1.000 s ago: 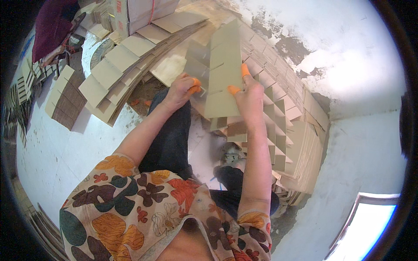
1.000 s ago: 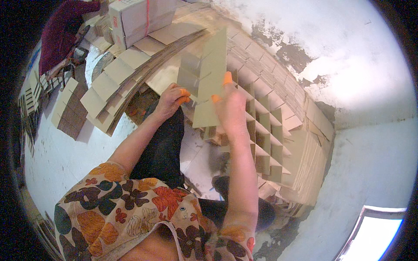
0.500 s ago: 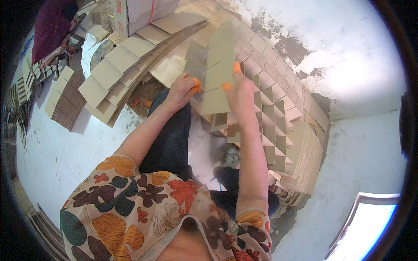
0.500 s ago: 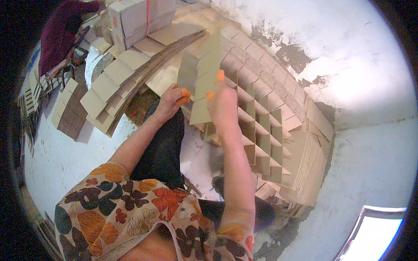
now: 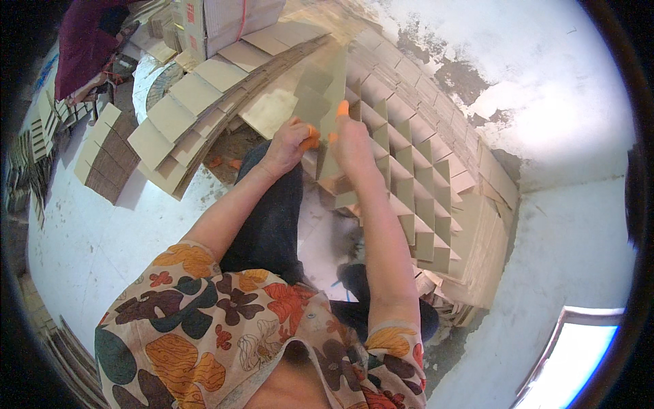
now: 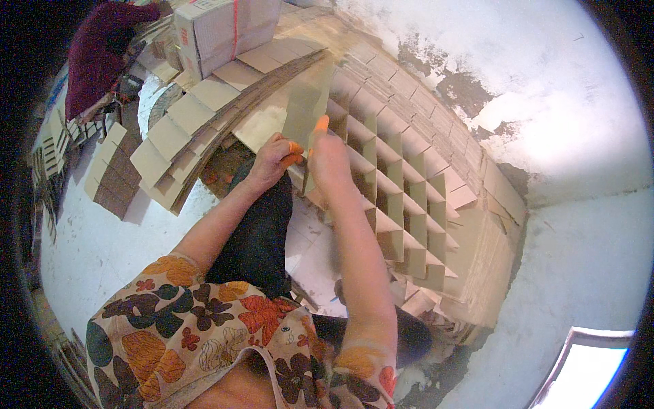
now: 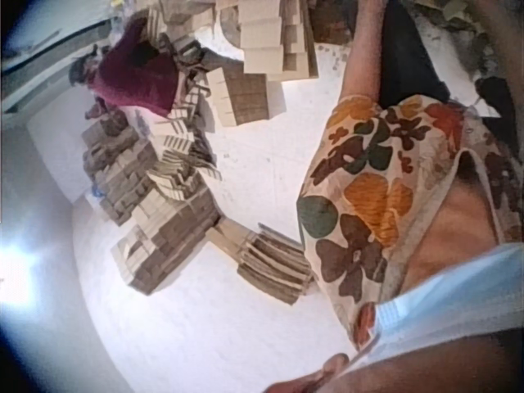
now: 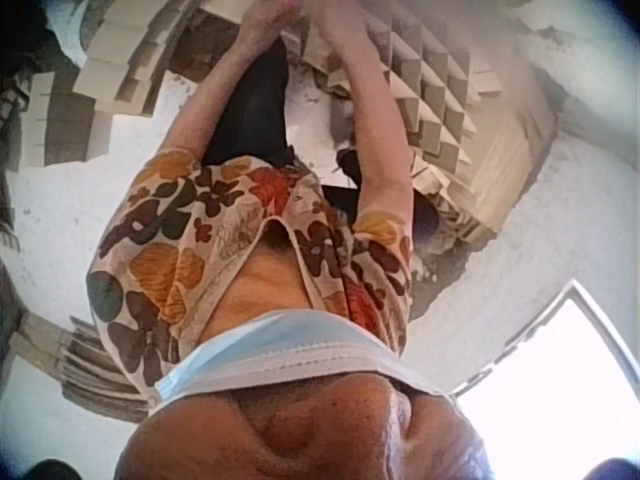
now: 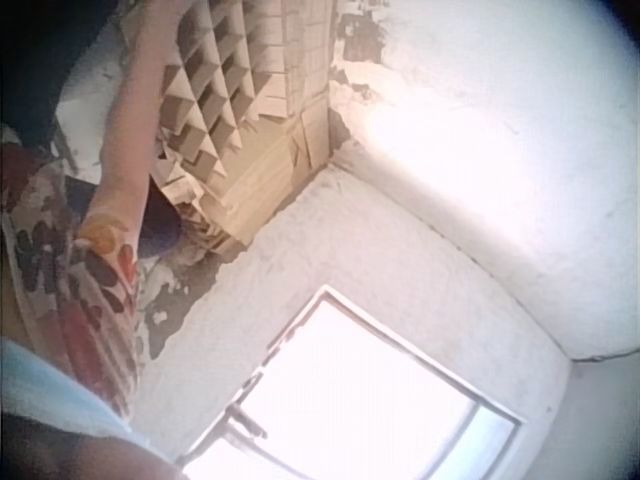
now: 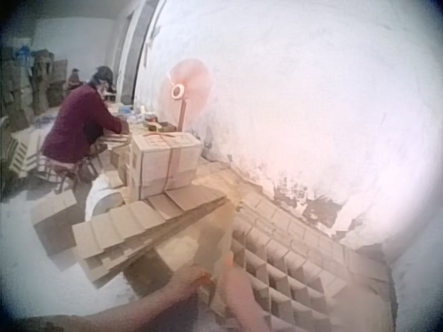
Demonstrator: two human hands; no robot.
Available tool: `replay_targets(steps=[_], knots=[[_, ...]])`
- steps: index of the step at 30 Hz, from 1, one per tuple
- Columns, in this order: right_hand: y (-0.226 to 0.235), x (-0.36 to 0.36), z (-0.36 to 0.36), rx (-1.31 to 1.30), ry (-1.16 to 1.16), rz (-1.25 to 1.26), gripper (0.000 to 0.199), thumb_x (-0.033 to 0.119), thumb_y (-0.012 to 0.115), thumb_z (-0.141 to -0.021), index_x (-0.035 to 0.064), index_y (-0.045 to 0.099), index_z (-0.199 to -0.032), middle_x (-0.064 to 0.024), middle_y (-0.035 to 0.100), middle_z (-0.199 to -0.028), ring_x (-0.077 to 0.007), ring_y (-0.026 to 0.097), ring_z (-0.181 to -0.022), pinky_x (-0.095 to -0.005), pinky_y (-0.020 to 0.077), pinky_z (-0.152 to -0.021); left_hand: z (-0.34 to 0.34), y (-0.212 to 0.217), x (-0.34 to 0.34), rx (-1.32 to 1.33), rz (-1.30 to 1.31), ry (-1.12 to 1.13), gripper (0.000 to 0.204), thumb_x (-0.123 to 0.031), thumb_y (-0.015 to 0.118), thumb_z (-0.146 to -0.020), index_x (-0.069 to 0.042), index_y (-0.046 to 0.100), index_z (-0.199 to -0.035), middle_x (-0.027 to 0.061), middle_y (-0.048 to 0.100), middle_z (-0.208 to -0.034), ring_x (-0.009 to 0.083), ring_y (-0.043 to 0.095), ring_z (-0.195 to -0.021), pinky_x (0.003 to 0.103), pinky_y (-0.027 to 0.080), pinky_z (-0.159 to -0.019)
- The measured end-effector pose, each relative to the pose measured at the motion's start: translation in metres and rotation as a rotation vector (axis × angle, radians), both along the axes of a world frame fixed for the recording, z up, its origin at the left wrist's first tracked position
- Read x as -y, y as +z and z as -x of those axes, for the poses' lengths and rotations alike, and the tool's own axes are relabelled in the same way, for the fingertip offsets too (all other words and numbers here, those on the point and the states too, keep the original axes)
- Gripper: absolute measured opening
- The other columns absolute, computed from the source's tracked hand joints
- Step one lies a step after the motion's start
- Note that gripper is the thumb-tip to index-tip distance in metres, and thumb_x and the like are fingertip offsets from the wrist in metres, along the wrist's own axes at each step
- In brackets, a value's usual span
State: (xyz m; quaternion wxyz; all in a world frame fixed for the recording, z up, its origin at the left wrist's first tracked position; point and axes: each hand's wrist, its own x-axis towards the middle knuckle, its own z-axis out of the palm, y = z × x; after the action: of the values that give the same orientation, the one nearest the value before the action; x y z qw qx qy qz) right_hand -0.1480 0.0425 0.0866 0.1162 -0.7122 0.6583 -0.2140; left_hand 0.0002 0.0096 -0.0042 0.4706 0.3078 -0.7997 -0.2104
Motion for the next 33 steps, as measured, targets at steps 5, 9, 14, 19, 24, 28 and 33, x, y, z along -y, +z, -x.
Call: replay_targets(steps=[5,9,14,19,24,28,33], knots=[[-0.003,0.000,0.001,-0.001,-0.003,-0.052,0.020,0.006,0.062,-0.075,-0.0070,0.055,-0.089,-0.0274,0.060,-0.083,-0.0427,0.058,-0.084,-0.0465,0.0471,-0.072,-0.002,0.005,-0.002,-0.009,0.006,-0.006,0.019,-0.003,0.069,-0.069,-0.005,0.062,-0.087,0.0073,0.064,-0.084,0.0266,0.055,-0.079,0.034,0.045,-0.069],[-0.031,0.002,-0.003,-0.097,0.003,-0.064,0.012,0.003,0.056,-0.075,-0.0033,0.060,-0.085,-0.0258,0.061,-0.080,-0.0412,0.061,-0.079,-0.0462,0.0497,-0.069,0.000,0.005,-0.001,0.010,0.025,0.002,0.022,-0.003,0.070,-0.069,-0.005,0.062,-0.089,0.0073,0.064,-0.087,0.0267,0.055,-0.081,0.033,0.046,-0.071],[-0.014,0.004,0.007,-0.119,0.020,-0.111,0.014,0.012,0.057,-0.079,0.0010,0.062,-0.085,-0.0212,0.062,-0.083,-0.0363,0.062,-0.080,-0.0455,0.0500,-0.068,0.000,-0.001,-0.001,-0.036,-0.057,0.011,0.027,-0.003,0.069,-0.070,-0.007,0.063,-0.096,0.0067,0.064,-0.094,0.0270,0.057,-0.089,0.034,0.046,-0.077],[-0.003,-0.017,0.053,-0.184,-0.278,0.252,0.025,0.022,0.058,-0.084,0.0034,0.058,-0.099,-0.0172,0.061,-0.088,-0.0334,0.062,-0.083,-0.0439,0.0506,-0.070,0.007,0.019,-0.014,0.366,0.226,0.079,0.047,-0.008,0.070,-0.071,-0.017,0.058,-0.115,-0.0005,0.054,-0.123,0.0282,0.042,-0.119,0.045,0.034,-0.095],[-0.040,-0.051,0.192,-0.447,-0.615,0.181,0.061,0.045,0.057,-0.084,0.0031,0.045,-0.126,-0.0165,0.045,-0.129,-0.0305,0.043,-0.120,-0.0498,0.0355,-0.096,0.014,0.028,-0.019,0.607,0.204,0.037,0.060,-0.015,0.072,-0.069,-0.023,0.050,-0.125,-0.0053,0.045,-0.134,0.0292,0.025,-0.133,0.053,0.022,-0.104],[-0.035,-0.084,0.245,-0.418,-0.808,-0.220,0.068,0.058,0.047,-0.084,0.0007,0.049,-0.121,-0.0198,0.049,-0.125,-0.0323,0.045,-0.118,-0.0559,0.0313,-0.097,0.017,0.029,-0.018,0.630,0.161,-0.002,0.064,-0.021,0.075,-0.066,-0.021,0.050,-0.125,-0.0041,0.043,-0.136,0.0304,0.021,-0.136,0.053,0.018,-0.107],[0.003,-0.112,0.209,-0.083,-0.439,-0.364,0.066,0.061,0.053,-0.080,-0.0009,0.060,-0.102,-0.0244,0.064,-0.088,-0.0376,0.061,-0.086,-0.0481,0.0412,-0.087,0.031,0.044,0.009,0.602,0.250,-0.060,0.083,-0.019,0.076,-0.061,-0.012,0.040,-0.135,0.0036,0.033,-0.143,0.0300,0.020,-0.136,0.047,0.018,-0.110]])
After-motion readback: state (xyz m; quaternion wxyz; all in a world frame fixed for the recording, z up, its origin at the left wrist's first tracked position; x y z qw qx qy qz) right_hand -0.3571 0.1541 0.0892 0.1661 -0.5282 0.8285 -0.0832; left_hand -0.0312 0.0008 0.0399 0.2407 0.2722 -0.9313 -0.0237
